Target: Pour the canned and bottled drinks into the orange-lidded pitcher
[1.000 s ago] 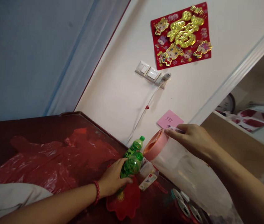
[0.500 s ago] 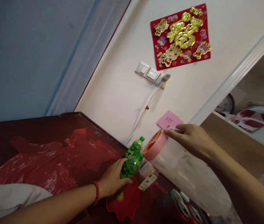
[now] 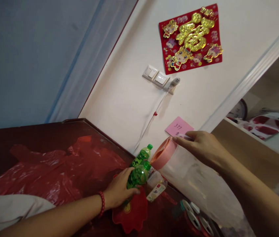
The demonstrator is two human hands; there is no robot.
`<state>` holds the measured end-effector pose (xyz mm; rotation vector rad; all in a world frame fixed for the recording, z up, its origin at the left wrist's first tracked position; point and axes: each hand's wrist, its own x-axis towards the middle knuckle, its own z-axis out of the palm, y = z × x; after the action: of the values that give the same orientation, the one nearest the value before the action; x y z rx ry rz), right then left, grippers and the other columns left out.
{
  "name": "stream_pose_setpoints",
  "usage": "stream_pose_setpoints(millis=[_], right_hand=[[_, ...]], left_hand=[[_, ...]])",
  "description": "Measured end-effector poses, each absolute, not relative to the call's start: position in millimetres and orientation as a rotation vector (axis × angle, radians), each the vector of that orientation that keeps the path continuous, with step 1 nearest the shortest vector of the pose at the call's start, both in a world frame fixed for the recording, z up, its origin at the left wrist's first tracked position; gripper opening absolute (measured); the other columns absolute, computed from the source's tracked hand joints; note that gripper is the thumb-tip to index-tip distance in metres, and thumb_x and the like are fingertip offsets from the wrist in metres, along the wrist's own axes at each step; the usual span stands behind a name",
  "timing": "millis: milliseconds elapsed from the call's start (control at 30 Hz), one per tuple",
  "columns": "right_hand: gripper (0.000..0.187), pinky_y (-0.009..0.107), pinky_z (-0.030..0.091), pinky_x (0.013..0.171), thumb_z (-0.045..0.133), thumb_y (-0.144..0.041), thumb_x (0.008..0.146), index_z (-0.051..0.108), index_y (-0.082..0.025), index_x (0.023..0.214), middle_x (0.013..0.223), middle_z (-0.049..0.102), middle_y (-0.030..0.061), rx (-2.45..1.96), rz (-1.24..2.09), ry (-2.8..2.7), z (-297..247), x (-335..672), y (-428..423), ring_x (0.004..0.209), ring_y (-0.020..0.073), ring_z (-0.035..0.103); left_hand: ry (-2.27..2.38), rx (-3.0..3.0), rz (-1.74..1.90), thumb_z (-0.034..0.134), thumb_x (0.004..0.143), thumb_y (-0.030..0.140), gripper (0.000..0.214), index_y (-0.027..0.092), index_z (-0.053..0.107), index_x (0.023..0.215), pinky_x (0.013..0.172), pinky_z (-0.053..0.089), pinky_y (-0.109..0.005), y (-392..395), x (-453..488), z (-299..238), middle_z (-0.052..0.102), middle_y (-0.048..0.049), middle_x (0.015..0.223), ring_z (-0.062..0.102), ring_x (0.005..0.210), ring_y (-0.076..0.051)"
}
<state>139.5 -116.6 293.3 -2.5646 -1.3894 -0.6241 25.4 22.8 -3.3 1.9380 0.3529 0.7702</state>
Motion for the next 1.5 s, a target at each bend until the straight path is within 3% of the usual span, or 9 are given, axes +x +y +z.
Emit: stream_pose_setpoints(millis=[133,733,1500], right_hand=[[0.066,0.032,0.031,0.051,0.051,-0.085,0.081,0.063,-0.020,0.070,0.060,0.052,0.0013,-2.559,-0.598,-1.400,292.7,139.5,-115.3,0.056,0.0174,0.046],[0.075,0.033,0.031,0.054,0.042,-0.096,0.071,0.057,-0.022,0.063,0.057,0.043,-0.0009,-2.644,-0.589,-1.332,294.0,137.4,-110.1,0.058,0.0177,0.043],[0.070,0.034,0.033,0.053,0.044,-0.089,0.073,0.064,-0.022,0.071,0.058,0.048,0.0005,-2.625,-0.609,-1.345,293.2,135.4,-110.4,0.057,0.0186,0.045]], left_hand=[[0.348,1.942,0.772,0.079,0.074,0.033,0.064,0.022,0.055,0.132,0.106,0.044,-0.040,22.3,25.0,-3.2,0.063,-0.0100,0.136,0.058,0.125,-0.030],[0.344,1.939,0.760,0.080,0.073,0.034,0.066,0.021,0.055,0.133,0.107,0.043,-0.040,22.3,24.3,-3.3,0.062,-0.0100,0.137,0.057,0.126,-0.030],[0.351,1.937,0.768,0.081,0.073,0.031,0.065,0.021,0.055,0.132,0.107,0.043,-0.040,23.7,27.0,-4.3,0.062,-0.0102,0.138,0.057,0.126,-0.030]])
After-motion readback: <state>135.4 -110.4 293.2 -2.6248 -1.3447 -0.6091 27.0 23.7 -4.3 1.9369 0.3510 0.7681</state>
